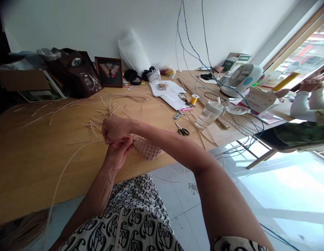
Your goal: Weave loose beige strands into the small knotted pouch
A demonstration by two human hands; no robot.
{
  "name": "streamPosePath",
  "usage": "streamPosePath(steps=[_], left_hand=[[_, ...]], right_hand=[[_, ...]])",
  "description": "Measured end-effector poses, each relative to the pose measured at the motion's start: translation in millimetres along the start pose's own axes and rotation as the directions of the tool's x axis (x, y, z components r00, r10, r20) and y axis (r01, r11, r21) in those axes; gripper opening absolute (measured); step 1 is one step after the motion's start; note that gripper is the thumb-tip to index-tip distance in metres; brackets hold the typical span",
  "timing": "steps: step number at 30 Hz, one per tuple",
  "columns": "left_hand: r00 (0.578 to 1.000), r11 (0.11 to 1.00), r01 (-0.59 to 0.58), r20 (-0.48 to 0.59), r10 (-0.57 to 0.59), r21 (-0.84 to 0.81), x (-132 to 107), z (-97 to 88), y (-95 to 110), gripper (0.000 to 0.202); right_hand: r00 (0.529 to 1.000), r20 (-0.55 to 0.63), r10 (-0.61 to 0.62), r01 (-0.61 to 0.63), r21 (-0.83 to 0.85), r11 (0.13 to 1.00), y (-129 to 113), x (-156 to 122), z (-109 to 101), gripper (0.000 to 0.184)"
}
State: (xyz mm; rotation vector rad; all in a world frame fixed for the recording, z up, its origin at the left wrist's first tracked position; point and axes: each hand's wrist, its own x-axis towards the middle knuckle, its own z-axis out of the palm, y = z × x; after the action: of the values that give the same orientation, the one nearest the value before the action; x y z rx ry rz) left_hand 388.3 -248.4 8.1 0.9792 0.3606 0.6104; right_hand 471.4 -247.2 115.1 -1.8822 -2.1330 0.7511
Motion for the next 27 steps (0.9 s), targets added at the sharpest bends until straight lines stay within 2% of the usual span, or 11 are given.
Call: streamPosePath(steps=[4,7,11,13,16,17,19,21,22,24,27], left_hand=[[0.999,0.999,0.032,0.006,-0.032,-0.033,2,-2.3,2,0.028],[0.998,0.993,0.065,0.000,-0.066,-0.093,5,-5.3,3,0.026],[0.997,0.985,0.074,0.001,-0.075,-0.154,7,-9.4,3,0.027],[0.998,0.984,0.056,0.017,-0.054,-0.168,8,-10.9,3,0.026],[0.999,0.983,0.029,0.027,-0.024,-0.180,9,-12.0,3,0.024],[1.000,0.983,0.024,0.019,-0.021,-0.180,9,-12.0,3,0.024],[1.000,0.987,0.016,-0.004,-0.017,-0.162,9,-11.8,3,0.025],[1.000,0.993,0.008,-0.024,-0.011,-0.114,9,-11.2,3,0.027],[1.000,0.997,0.005,-0.029,-0.007,-0.081,9,-10.8,3,0.029],[1.000,1.000,-0.001,-0.030,0.000,-0.010,8,-9.9,4,0.031],[1.000,0.996,-0.022,0.005,0.021,0.088,6,-8.0,6,0.031]], right_hand=[[0.997,-0.073,-0.013,0.016,0.040,0.999,7,-2,2,0.008],[0.965,-0.256,-0.058,0.068,0.031,0.997,12,-20,-4,0.018],[0.813,-0.580,0.042,-0.039,0.017,0.999,19,-63,-6,0.025],[0.737,-0.671,0.084,-0.078,0.040,0.996,23,-84,4,0.024],[0.680,-0.722,0.132,-0.140,0.049,0.989,29,-108,30,0.024],[0.674,-0.727,0.127,-0.152,0.031,0.988,32,-113,40,0.025],[0.686,-0.720,0.108,-0.167,-0.011,0.986,36,-121,60,0.040],[0.686,-0.722,0.092,-0.183,-0.049,0.982,39,-126,72,0.053],[0.683,-0.725,0.089,-0.191,-0.059,0.980,39,-128,75,0.052],[0.684,-0.723,0.100,-0.195,-0.049,0.980,39,-130,72,0.039],[0.742,-0.649,0.166,-0.215,0.003,0.977,38,-126,52,0.026]])
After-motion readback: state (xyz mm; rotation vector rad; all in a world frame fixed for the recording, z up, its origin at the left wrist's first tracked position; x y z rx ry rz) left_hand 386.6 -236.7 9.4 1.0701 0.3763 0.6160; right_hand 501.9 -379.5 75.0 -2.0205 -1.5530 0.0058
